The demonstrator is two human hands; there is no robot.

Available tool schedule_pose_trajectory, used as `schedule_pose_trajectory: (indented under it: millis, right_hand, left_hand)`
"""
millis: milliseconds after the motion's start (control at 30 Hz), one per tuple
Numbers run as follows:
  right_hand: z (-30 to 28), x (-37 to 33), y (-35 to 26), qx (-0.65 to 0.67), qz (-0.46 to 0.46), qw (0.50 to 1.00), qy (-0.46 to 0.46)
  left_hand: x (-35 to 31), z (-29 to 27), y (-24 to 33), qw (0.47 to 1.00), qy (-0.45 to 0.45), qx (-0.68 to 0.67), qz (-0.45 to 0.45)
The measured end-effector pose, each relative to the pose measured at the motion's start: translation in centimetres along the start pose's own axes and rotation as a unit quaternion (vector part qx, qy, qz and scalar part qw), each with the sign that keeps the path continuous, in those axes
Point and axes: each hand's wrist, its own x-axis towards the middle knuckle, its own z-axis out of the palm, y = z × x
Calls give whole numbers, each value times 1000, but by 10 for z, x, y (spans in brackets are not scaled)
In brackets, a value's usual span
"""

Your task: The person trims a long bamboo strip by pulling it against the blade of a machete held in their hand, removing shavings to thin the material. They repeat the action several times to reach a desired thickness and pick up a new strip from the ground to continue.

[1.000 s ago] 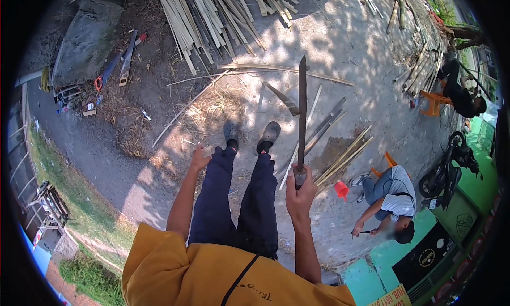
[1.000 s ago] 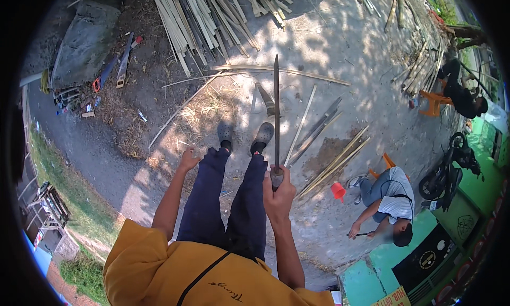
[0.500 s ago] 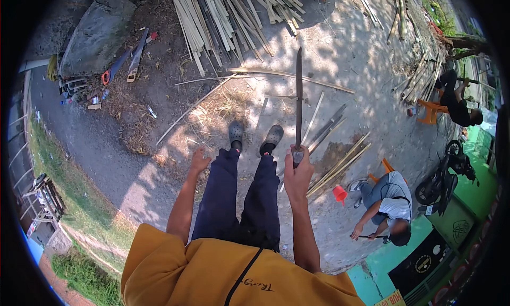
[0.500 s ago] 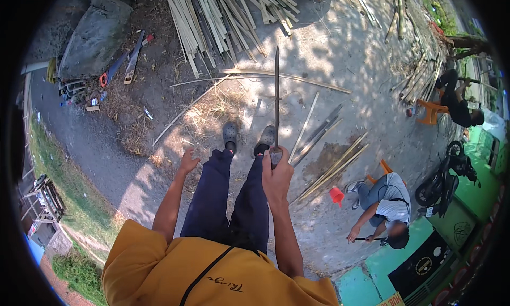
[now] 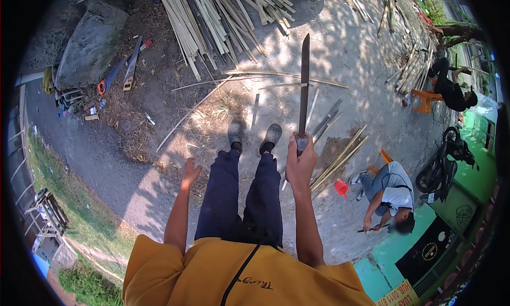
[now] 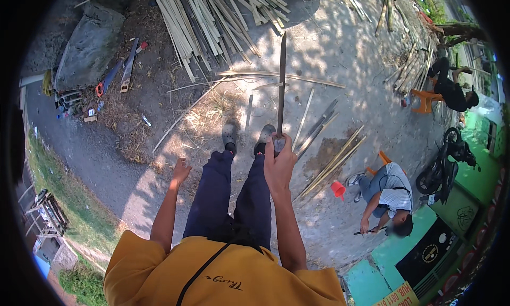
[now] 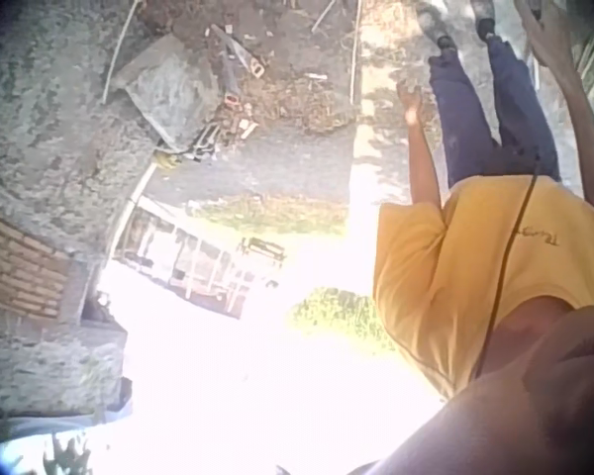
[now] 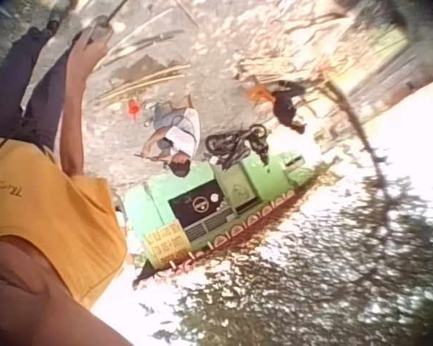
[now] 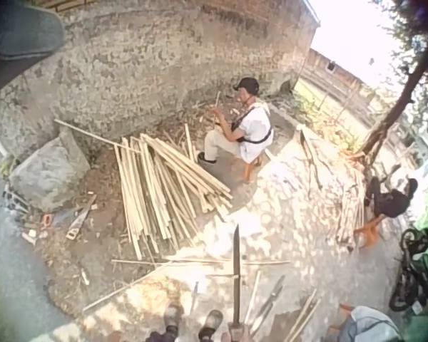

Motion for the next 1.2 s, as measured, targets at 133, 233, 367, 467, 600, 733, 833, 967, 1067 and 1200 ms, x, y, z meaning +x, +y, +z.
schedule_pose_trajectory:
  millis: [133,233,367,467,600,733,833,967,1067,1200]
  right_hand:
    - [31,27,29,13,-17,999,26]
    - [48,50,50,-8,-75,996,53]
    - [31,40,5,-9,-31,999,2]
    - [11,20,-9,38,-10,997,60]
    - [25,27,-6,-17,1,1000,3]
    - [49,48,24,-40,-45,997,-39]
    - [29,42,-10,-30,-40,998,-26]
    - [-22,13,-39,-88,-18,996,6]
    - [-35,1,-51,-45,45,997,-36]
    - [36,35,36,-143,-13,990,1]
  left_hand:
    - [2,-5,0,1000,-2,-14,14]
    - [1,-6,-6,1000,-12,3,-18]
    - [12,-16,-25,997,14,-74,17]
    - [2,-13,-14,995,19,-96,35]
    - [-1,-13,-3,997,6,-76,16]
    - [-3,-9,-15,999,-3,-46,-18]
    - [0,-8,-25,996,23,-82,21]
    - [-1,-5,-25,996,4,-84,20]
    - [-1,-3,-46,994,36,-99,17]
    - [-1,8,-45,995,28,-83,42]
